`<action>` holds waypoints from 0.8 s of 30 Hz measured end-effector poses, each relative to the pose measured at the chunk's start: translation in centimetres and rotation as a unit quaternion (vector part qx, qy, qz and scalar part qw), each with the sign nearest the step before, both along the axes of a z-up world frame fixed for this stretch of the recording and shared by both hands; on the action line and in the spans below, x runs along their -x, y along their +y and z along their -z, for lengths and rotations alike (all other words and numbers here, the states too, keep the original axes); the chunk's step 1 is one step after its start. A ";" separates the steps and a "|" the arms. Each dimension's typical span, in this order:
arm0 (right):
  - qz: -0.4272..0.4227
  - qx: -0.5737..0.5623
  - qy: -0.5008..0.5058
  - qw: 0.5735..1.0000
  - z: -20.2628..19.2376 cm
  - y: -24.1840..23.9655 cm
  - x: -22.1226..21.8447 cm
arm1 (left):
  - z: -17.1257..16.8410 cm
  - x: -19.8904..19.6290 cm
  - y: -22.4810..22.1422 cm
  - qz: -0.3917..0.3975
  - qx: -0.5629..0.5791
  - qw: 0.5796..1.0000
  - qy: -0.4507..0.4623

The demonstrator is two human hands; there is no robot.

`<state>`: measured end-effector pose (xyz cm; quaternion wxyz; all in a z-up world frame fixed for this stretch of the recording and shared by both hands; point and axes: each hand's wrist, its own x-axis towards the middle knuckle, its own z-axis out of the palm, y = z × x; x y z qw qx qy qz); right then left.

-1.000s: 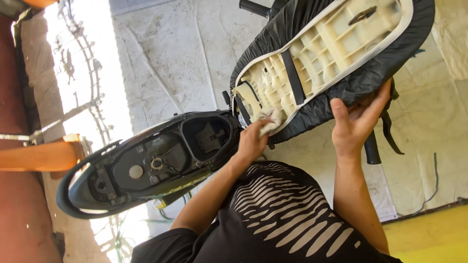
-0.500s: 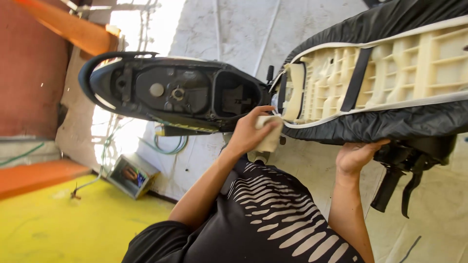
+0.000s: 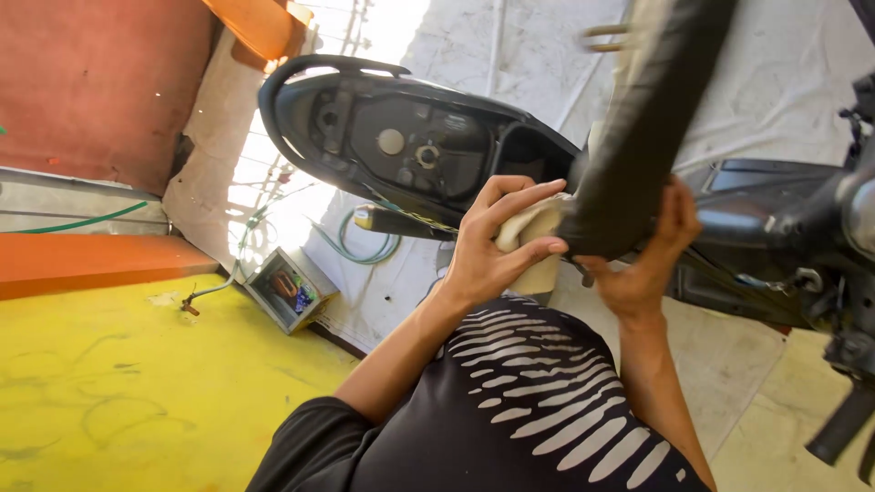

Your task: The person wipes the black scooter seat with a cloth, then lifts the seat to clean the white plastic underside and the seat cover's interior. They continue wiping the top surface of the seat cover.

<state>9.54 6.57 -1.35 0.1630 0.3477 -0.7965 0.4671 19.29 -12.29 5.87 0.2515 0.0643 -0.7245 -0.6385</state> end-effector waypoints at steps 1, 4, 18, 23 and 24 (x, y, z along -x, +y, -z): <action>-0.005 0.001 0.001 1.000 0.1 -2.2 -0.4 | 0.2 -0.4 -1.5 -0.005 0.001 1.000 0.001; -0.050 -0.031 -0.004 0.998 1.3 -7.6 -2.1 | 2.4 -2.5 -5.7 -0.122 -0.003 0.992 0.011; -0.118 -0.371 -0.037 0.920 13.9 -20.8 -5.9 | 25.5 -7.6 -22.5 -0.346 -0.185 0.846 -0.362; -0.116 -0.393 -0.050 0.911 15.3 -21.3 -6.2 | 29.2 -8.5 -24.1 -0.325 -0.168 0.837 -0.406; -0.119 -0.403 -0.065 0.905 15.4 -21.3 -6.1 | 30.2 -8.6 -24.4 -0.320 -0.152 0.832 -0.427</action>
